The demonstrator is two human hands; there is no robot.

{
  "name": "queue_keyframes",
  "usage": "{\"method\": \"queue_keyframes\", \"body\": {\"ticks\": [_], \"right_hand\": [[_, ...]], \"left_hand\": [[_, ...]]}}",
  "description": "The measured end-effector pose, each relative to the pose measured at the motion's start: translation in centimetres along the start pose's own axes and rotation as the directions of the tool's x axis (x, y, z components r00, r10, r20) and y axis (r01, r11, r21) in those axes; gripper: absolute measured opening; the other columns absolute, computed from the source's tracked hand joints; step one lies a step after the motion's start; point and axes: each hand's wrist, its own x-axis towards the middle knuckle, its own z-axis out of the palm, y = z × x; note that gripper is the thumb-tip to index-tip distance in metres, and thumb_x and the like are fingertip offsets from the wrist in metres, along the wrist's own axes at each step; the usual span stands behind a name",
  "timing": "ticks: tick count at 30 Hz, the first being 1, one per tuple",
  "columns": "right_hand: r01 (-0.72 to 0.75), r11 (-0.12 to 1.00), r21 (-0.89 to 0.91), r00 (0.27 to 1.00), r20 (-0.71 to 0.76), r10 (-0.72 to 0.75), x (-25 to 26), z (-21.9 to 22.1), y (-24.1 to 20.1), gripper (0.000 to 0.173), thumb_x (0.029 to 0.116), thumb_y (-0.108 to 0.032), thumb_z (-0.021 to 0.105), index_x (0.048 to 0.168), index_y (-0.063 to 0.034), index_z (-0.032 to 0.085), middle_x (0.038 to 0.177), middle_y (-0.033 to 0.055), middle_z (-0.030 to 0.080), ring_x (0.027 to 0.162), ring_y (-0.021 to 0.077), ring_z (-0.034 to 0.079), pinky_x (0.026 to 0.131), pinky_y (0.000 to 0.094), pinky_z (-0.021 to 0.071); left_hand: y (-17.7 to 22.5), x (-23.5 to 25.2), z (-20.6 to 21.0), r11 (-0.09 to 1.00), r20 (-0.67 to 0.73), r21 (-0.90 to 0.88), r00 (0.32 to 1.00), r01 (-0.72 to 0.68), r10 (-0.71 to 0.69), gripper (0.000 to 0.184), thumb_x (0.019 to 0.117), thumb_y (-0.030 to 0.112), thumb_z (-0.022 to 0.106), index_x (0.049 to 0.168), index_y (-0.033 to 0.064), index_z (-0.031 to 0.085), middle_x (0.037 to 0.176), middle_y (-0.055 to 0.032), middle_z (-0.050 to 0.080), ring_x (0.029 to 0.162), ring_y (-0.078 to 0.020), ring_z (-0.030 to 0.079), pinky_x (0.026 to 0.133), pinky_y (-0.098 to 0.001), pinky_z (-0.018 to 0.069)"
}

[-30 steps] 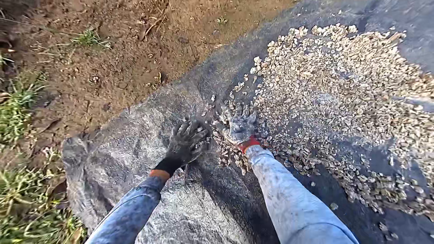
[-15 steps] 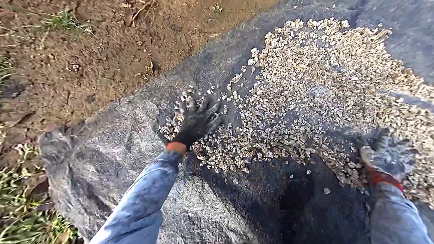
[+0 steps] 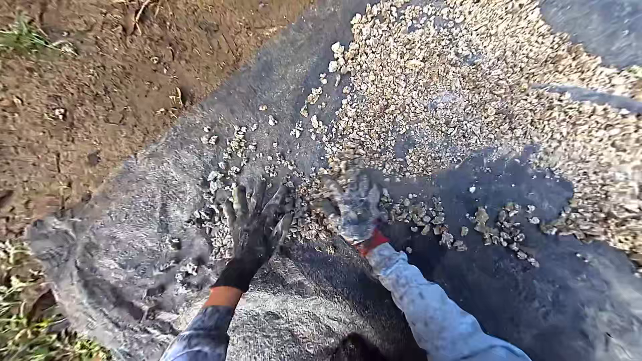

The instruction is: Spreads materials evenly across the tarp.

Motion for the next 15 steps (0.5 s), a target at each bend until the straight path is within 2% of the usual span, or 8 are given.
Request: {"method": "queue_keyframes", "body": {"ticks": [2,5,8,9,11,13,14,15], "right_hand": [[0.104,0.990,0.093,0.986,0.123,-0.115,-0.9,-0.2,-2.1,0.069,0.0905,-0.066,0.057,0.152,-0.0349,0.051,0.170,0.0124,0.026,0.155,0.0427,0.020,0.121,0.0711,0.0132],[0.143,0.949,0.281,0.932,0.283,-0.225,-4.9,-4.8,0.3,0.054,0.0962,-0.052,0.059,0.142,-0.0249,0.064,0.161,0.0133,0.044,0.153,0.0398,0.029,0.124,0.0634,0.0134],[0.205,0.957,0.203,0.976,0.033,-0.216,-7.2,-10.5,9.7,0.034,0.1020,-0.037,0.055,0.131,-0.0320,0.072,0.147,-0.0044,0.061,0.141,0.0215,0.053,0.120,0.0511,0.0372],[0.156,0.984,0.091,0.987,-0.049,-0.152,-7.8,-12.7,14.3,0.035,0.1033,-0.036,0.053,0.133,-0.0298,0.070,0.146,-0.0034,0.062,0.140,0.0212,0.054,0.119,0.0505,0.0394],[-0.138,0.979,-0.149,0.987,-0.103,0.123,-9.7,-18.0,24.3,0.049,0.1052,-0.040,0.045,0.149,-0.0232,0.056,0.159,0.0060,0.048,0.150,0.0308,0.040,0.122,0.0593,0.0292],[-0.549,0.786,-0.284,0.832,-0.096,0.547,-12.0,-23.4,33.1,0.065,0.1038,-0.052,0.039,0.161,-0.0222,0.035,0.168,0.0157,0.028,0.156,0.0421,0.020,0.121,0.0701,0.0175],[-0.729,0.628,-0.271,0.662,-0.047,0.748,-13.1,-25.3,36.5,0.066,0.1050,-0.052,0.042,0.161,-0.0170,0.035,0.167,0.0198,0.028,0.155,0.0447,0.021,0.120,0.0704,0.0172],[-0.863,0.460,-0.208,0.463,0.037,0.886,-14.4,-26.4,39.3,0.061,0.1090,-0.045,0.044,0.157,-0.0078,0.040,0.164,0.0240,0.033,0.153,0.0450,0.027,0.120,0.0675,0.0199]], "left_hand": [[2.2,3.5,0.9,0.994,0.012,-0.080,0.997,-0.078,0.079,0.061,0.1012,0.053,0.040,0.156,0.0267,0.046,0.168,-0.0120,0.029,0.156,-0.0471,0.013,0.117,-0.0774,0.0048],[5.8,5.0,3.8,0.978,0.046,-0.124,0.983,-0.171,0.178,0.063,0.1004,0.059,0.042,0.157,0.0312,0.044,0.169,-0.0108,0.027,0.157,-0.0460,0.011,0.114,-0.0816,0.0016],[8.5,1.9,4.8,0.940,0.057,-0.049,0.939,-0.337,0.339,0.078,0.0889,0.076,0.047,0.154,0.0321,0.049,0.166,-0.0158,0.032,0.151,-0.0574,0.016,0.111,-0.0847,0.0088],[9.2,0.4,4.9,0.914,0.054,-0.050,0.913,-0.402,0.404,0.079,0.0875,0.080,0.044,0.151,0.0331,0.052,0.164,-0.0172,0.037,0.150,-0.0583,0.020,0.112,-0.0840,0.0107],[10.5,-2.9,4.9,0.851,0.090,-0.092,0.847,-0.517,0.525,0.073,0.0929,0.078,0.034,0.149,0.0346,0.054,0.162,-0.0153,0.040,0.151,-0.0532,0.024,0.115,-0.0796,0.0112],[10.8,-4.7,4.9,0.800,0.124,-0.159,0.792,-0.579,0.598,0.054,0.1028,0.062,0.033,0.142,0.0352,0.061,0.157,-0.0054,0.050,0.149,-0.0376,0.038,0.119,-0.0674,0.0222],[10.6,-4.6,4.7,0.789,0.141,-0.212,0.780,-0.577,0.609,0.046,0.1047,0.051,0.040,0.134,0.0282,0.068,0.149,-0.0062,0.058,0.142,-0.0355,0.049,0.116,-0.0622,0.0314],[10.7,-4.0,4.3,0.784,0.169,-0.271,0.774,-0.559,0.610,0.041,0.1023,0.040,0.049,0.125,0.0169,0.075,0.138,-0.0135,0.066,0.129,-0.0411,0.059,0.108,-0.0639,0.0415]]}}
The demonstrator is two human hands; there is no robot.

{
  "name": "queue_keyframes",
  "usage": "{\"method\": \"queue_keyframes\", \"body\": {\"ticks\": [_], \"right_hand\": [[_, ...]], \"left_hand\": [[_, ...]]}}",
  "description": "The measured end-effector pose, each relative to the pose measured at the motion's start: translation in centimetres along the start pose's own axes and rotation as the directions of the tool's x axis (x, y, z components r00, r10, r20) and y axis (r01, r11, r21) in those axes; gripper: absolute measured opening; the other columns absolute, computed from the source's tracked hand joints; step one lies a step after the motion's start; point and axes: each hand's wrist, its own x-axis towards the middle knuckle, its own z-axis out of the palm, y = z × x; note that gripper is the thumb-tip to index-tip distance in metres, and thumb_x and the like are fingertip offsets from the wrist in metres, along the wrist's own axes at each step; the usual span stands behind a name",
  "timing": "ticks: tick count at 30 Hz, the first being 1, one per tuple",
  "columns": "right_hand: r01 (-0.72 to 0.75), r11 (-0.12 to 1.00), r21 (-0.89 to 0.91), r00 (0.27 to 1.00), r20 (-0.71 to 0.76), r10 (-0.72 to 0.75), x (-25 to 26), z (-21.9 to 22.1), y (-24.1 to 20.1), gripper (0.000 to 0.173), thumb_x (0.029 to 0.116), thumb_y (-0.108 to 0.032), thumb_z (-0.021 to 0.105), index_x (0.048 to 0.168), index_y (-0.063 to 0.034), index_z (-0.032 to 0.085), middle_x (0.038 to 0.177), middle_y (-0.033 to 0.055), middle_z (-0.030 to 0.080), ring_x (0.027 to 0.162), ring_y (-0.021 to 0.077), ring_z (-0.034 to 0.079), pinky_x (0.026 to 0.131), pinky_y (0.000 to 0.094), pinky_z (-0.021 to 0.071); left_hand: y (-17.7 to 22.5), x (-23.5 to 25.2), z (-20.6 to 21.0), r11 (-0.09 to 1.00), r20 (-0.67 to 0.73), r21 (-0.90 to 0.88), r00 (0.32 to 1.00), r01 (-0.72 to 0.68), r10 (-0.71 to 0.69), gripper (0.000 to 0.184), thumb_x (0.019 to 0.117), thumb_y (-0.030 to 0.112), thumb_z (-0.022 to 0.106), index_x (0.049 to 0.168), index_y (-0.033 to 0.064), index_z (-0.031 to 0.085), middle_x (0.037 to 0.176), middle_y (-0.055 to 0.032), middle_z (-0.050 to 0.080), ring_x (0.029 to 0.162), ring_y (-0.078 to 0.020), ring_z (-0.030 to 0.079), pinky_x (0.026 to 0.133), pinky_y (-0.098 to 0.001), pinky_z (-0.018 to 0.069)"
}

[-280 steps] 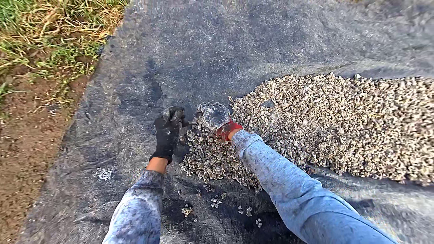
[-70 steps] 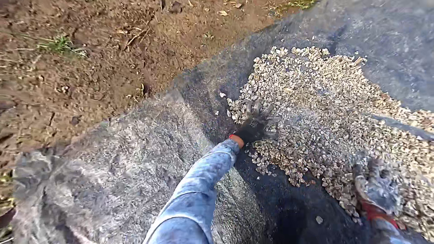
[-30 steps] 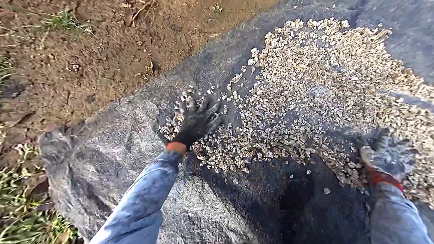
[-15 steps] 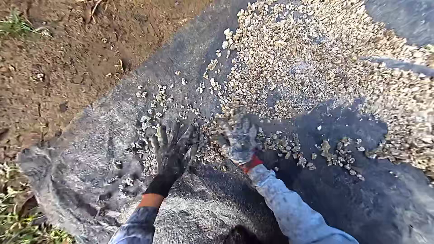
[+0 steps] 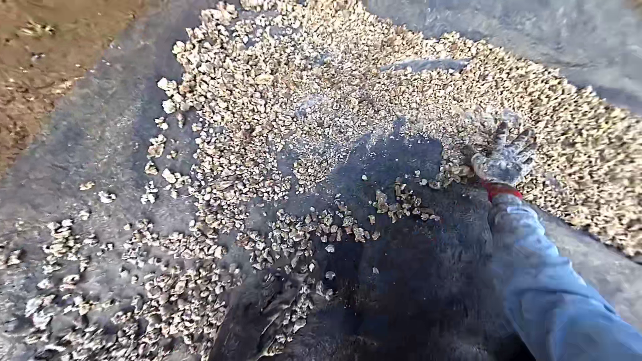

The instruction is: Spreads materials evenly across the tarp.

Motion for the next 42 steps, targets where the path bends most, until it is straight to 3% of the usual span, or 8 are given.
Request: {"method": "queue_keyframes", "body": {"ticks": [3,13,19,24,30,33,37,42], "right_hand": [[-0.271,0.959,0.087,0.943,0.222,0.246,1.5,-0.1,2.9,0.057,0.1126,-0.037,0.036,0.152,0.0043,0.042,0.159,0.0276,0.039,0.151,0.0421,0.033,0.123,0.0599,0.0212],[0.281,0.923,0.263,0.952,-0.195,-0.235,5.0,-0.8,2.5,0.042,0.1026,-0.037,0.061,0.139,-0.0156,0.063,0.143,0.0161,0.060,0.135,0.0356,0.055,0.112,0.0638,0.0404],[0.191,0.981,-0.010,0.981,-0.027,-0.191,12.3,-3.8,-1.7,0.096,0.0924,-0.067,0.056,0.156,0.0016,0.035,0.156,0.0324,0.038,0.145,0.0500,0.037,0.114,0.0697,0.0316],[0.530,0.822,-0.211,0.848,0.146,-0.509,19.4,-11.9,-6.2,0.041,0.1048,-0.034,0.054,0.130,-0.0038,0.067,0.133,0.0237,0.065,0.126,0.0429,0.059,0.105,0.0679,0.0424],[0.225,0.974,0.027,0.974,-0.047,-0.223,28.9,-12.2,1.1,0.076,0.1019,-0.052,0.055,0.163,-0.0140,0.029,0.162,0.0343,0.028,0.149,0.0556,0.025,0.116,0.0756,0.0202],[0.387,0.922,-0.018,0.892,-0.247,-0.379,24.0,-5.2,0.1,0.082,0.0920,-0.079,0.041,0.161,-0.0349,0.033,0.166,0.0222,0.029,0.152,0.0537,0.018,0.115,0.0799,0.0122],[0.703,0.708,0.073,0.711,-0.082,-0.698,10.0,-0.7,3.6,0.075,0.0965,-0.067,0.051,0.160,-0.0290,0.038,0.170,0.0189,0.019,0.156,0.0496,0.004,0.119,0.0776,0.0046],[0.748,0.645,0.157,0.645,0.061,-0.762,8.1,-8.8,12.3,0.046,0.1052,-0.048,0.048,0.151,-0.0406,0.051,0.159,-0.0027,0.048,0.145,0.0260,0.047,0.116,0.0606,0.0385]], "left_hand": [[0.3,4.3,-1.5,0.992,0.017,-0.123,1.000,-0.002,0.004,0.037,0.1003,0.034,0.059,0.130,0.0167,0.072,0.140,-0.0187,0.063,0.130,-0.0465,0.057,0.107,-0.0659,0.0406],[4.9,25.2,-0.6,0.717,0.210,0.068,0.713,-0.693,0.669,0.050,0.1046,0.048,0.038,0.150,0.0305,0.052,0.158,-0.0102,0.046,0.149,-0.0360,0.038,0.117,-0.0627,0.0284],[12.5,32.3,3.1,0.941,0.080,0.068,0.941,-0.333,0.328,0.061,0.1003,0.057,0.046,0.154,0.0270,0.050,0.163,-0.0181,0.038,0.153,-0.0438,0.028,0.118,-0.0700,0.0212],[21.6,39.5,9.7,0.997,-0.018,-0.053,0.999,0.048,-0.049,0.084,0.0878,0.074,0.058,0.160,0.0356,0.036,0.171,-0.0127,0.020,0.157,-0.0451,0.006,0.121,-0.0728,0.0016],[25.3,43.6,11.2,0.983,0.074,-0.045,0.982,0.176,-0.173,0.081,0.0899,0.057,0.070,0.158,0.0249,0.041,0.173,-0.0096,0.013,0.157,-0.0457,0.002,0.117,-0.0781,0.0015],[25.2,43.0,11.9,0.984,-0.006,0.025,0.984,0.177,-0.177,0.077,0.0883,0.060,0.069,0.155,0.0262,0.048,0.170,-0.0088,0.026,0.157,-0.0446,0.010,0.119,-0.0758,0.0042],[25.2,36.6,13.0,0.970,-0.141,0.055,0.963,0.238,-0.228,0.050,0.0955,0.062,0.053,0.133,0.0335,0.068,0.157,-0.0026,0.050,0.152,-0.0373,0.031,0.123,-0.0657,0.0154],[26.2,27.9,10.4,0.860,-0.216,0.116,0.858,0.497,-0.467,0.052,0.0968,0.061,0.049,0.136,0.0313,0.068,0.154,-0.0152,0.051,0.148,-0.0518,0.033,0.118,-0.0748,0.0148]]}}
